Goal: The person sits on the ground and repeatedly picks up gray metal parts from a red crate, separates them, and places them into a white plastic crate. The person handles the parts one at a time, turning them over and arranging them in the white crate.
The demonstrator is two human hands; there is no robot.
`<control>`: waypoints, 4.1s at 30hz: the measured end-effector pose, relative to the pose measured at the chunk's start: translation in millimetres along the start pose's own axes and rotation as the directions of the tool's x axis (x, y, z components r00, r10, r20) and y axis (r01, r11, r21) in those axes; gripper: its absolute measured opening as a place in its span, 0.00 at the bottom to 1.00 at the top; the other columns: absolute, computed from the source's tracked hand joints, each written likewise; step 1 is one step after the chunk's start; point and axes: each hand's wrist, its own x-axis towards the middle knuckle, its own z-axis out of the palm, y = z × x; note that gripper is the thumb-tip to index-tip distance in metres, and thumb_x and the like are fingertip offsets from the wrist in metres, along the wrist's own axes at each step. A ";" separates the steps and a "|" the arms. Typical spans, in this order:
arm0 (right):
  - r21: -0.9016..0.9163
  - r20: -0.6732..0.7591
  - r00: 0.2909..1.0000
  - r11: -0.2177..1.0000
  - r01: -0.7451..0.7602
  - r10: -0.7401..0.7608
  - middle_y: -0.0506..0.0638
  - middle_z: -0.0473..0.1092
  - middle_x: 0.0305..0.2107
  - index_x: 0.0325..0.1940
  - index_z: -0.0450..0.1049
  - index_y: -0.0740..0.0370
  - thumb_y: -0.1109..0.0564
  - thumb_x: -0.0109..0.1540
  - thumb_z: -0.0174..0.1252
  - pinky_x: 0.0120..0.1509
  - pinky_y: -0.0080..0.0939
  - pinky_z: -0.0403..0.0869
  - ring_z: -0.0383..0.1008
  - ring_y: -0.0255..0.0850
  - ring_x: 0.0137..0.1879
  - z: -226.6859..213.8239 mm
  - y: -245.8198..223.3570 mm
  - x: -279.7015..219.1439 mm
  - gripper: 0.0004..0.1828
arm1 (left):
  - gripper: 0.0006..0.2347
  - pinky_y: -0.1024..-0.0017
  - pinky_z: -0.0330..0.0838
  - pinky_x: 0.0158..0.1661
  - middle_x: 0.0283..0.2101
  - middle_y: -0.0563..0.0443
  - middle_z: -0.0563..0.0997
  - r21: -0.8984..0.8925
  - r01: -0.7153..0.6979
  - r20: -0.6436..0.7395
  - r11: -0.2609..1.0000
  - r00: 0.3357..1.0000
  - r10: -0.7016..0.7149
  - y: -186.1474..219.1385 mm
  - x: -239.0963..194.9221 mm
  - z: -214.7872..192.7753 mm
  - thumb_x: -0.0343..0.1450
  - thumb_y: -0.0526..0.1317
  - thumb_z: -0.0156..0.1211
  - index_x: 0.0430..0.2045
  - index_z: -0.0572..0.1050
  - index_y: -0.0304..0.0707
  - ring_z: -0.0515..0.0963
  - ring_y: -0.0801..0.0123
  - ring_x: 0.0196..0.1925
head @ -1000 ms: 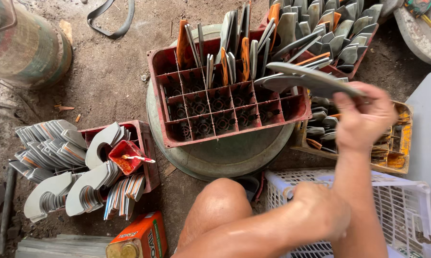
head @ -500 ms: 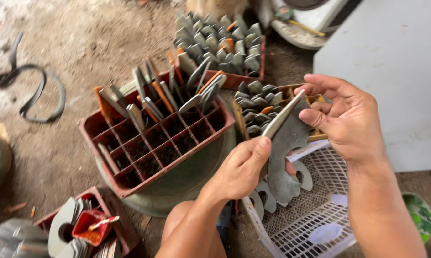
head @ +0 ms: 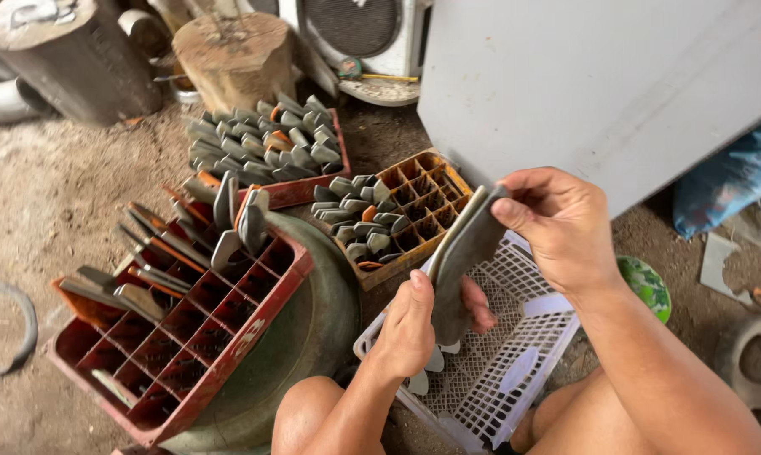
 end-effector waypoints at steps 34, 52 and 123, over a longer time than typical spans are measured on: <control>0.280 0.209 0.955 0.923 -0.264 0.210 0.61 0.75 0.54 0.69 0.68 0.64 0.67 0.58 0.65 0.65 0.52 0.78 0.78 0.48 0.59 -43.7 -8.6 -9.1 0.34 | 0.15 0.67 0.80 0.51 0.49 0.39 0.85 0.672 -0.203 -0.023 0.713 0.956 0.294 2.2 10.4 31.5 0.70 0.37 0.70 0.47 0.76 0.29 0.88 0.57 0.48; 0.289 0.403 0.915 0.946 -0.149 0.021 0.59 0.74 0.55 0.80 0.61 0.59 0.59 0.56 0.72 0.64 0.50 0.80 0.76 0.44 0.59 -32.7 -0.5 -8.9 0.49 | 0.15 0.51 0.79 0.53 0.51 0.37 0.79 -0.418 -0.054 -0.052 0.907 0.998 0.036 -26.2 11.6 21.9 0.76 0.36 0.56 0.53 0.63 0.29 0.82 0.50 0.55; -0.464 0.414 0.910 0.864 0.196 0.015 0.43 0.80 0.34 0.60 0.77 0.48 0.59 0.44 0.79 0.49 0.35 0.81 0.82 0.32 0.41 -44.2 10.1 0.7 0.39 | 0.21 0.71 0.83 0.32 0.38 0.24 0.82 -0.262 0.632 0.139 0.730 0.773 -0.619 -37.2 11.6 9.2 0.81 0.45 0.52 0.52 0.69 0.15 0.86 0.56 0.32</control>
